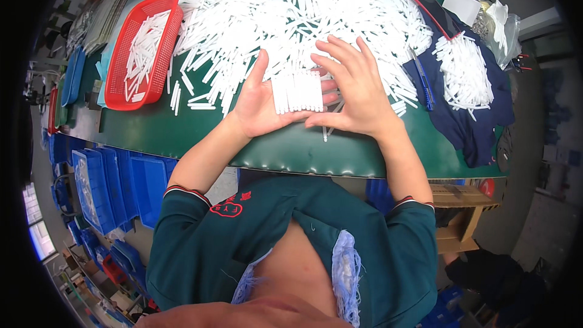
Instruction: The person sorts and arranges small white plastic components on a table by hand.
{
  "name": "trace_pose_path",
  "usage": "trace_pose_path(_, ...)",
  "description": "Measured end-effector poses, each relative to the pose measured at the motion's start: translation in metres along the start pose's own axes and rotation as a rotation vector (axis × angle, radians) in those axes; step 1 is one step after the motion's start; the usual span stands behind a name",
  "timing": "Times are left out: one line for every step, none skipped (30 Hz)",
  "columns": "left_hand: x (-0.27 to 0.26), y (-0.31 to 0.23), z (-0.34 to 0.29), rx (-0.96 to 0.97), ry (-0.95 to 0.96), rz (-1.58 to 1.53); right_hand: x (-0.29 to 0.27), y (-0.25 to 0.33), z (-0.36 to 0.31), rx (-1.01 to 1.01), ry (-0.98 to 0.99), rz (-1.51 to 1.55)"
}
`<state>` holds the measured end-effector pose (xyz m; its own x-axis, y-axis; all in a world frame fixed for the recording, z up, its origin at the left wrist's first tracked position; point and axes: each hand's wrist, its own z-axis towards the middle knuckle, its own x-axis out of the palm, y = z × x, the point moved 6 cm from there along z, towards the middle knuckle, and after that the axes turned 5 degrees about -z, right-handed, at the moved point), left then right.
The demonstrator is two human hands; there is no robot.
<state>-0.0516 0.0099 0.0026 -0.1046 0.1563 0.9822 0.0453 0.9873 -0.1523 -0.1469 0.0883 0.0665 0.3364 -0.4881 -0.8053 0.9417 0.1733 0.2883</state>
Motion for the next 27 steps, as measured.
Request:
trace_pose_path(0.0,0.0,0.0,0.013,-0.021,0.012,0.004,0.001,0.001,0.015,0.066,-0.028)
trace_pose_path(-0.001,0.0,0.0,0.026,-0.043,0.023,0.005,0.001,0.001,0.014,0.067,-0.028)
trace_pose_path(-0.001,0.0,0.0,0.025,-0.042,0.022,0.008,0.0,0.001,0.025,0.093,-0.029)
trace_pose_path(-0.001,0.0,0.0,0.027,-0.037,0.04,0.011,-0.001,0.001,0.035,0.12,-0.03)
trace_pose_path(-0.001,0.0,0.0,0.03,-0.032,0.057,0.012,-0.001,0.0,0.036,0.12,-0.03)
trace_pose_path(0.0,0.0,0.0,0.031,-0.031,0.056,0.014,-0.002,-0.002,0.032,0.136,-0.038)
trace_pose_path(0.001,0.0,0.0,0.029,-0.031,0.053,0.016,-0.003,-0.002,0.028,0.152,-0.045)
trace_pose_path(0.001,0.001,0.0,0.027,-0.031,0.05,0.016,-0.002,-0.002,0.026,0.153,-0.045)
trace_pose_path(0.001,0.0,0.0,0.028,-0.031,0.049,0.016,-0.003,-0.002,0.029,0.156,-0.044)
trace_pose_path(0.001,0.0,0.0,0.029,-0.029,0.047,0.016,-0.003,-0.002,0.031,0.158,-0.042)
trace_pose_path(0.001,0.0,0.0,0.03,-0.028,0.045,0.015,-0.002,-0.001,0.03,0.159,-0.042)
trace_pose_path(0.0,0.0,0.0,0.031,-0.027,0.045,0.014,-0.001,-0.001,0.039,0.153,-0.02)
trace_pose_path(-0.002,0.001,0.0,0.021,-0.019,0.03,0.013,0.0,0.0,0.048,0.147,0.002)
trace_pose_path(-0.003,0.001,0.0,0.011,-0.01,0.016,0.014,0.0,0.0,0.047,0.148,0.002)
trace_pose_path(-0.004,0.002,0.0,0.012,-0.01,0.016,0.014,0.0,0.0,0.041,0.148,0.008)
trace_pose_path(-0.005,0.003,0.0,0.007,-0.015,0.009,0.015,0.0,0.0,0.036,0.147,0.014)
trace_pose_path(-0.005,0.003,0.0,0.002,-0.02,0.002,0.015,0.0,-0.001,0.035,0.148,0.015)
trace_pose_path(-0.005,0.004,0.0,0.001,-0.02,0.002,0.017,0.001,-0.001,0.026,0.158,0.002)
trace_pose_path(-0.006,0.004,0.0,0.004,-0.035,0.008,0.018,0.001,-0.002,0.018,0.169,-0.01)
trace_pose_path(-0.006,0.004,0.0,0.006,-0.051,0.014,0.019,0.001,-0.002,0.018,0.169,-0.011)
trace_pose_path(-0.007,0.004,0.0,0.006,-0.051,0.014,0.019,0.002,-0.002,0.026,0.153,0.003)
trace_pose_path(-0.007,0.004,0.0,0.005,-0.052,0.008,0.018,0.001,-0.002,0.034,0.136,0.016)
trace_pose_path(-0.008,0.004,0.0,0.004,-0.054,0.003,0.019,0.001,-0.002,0.034,0.136,0.016)
trace_pose_path(-0.008,0.004,0.0,0.005,-0.053,0.004,0.019,0.001,-0.002,0.03,0.133,0.018)
trace_pose_path(-0.006,0.004,0.0,0.003,-0.04,0.001,0.018,0.002,-0.002,0.026,0.13,0.019)
trace_pose_path(-0.005,0.004,-0.001,0.002,-0.027,-0.001,0.018,0.002,-0.002,0.025,0.13,0.019)
trace_pose_path(-0.005,0.004,0.0,0.001,-0.027,-0.001,0.017,0.003,-0.001,0.032,0.117,0.031)
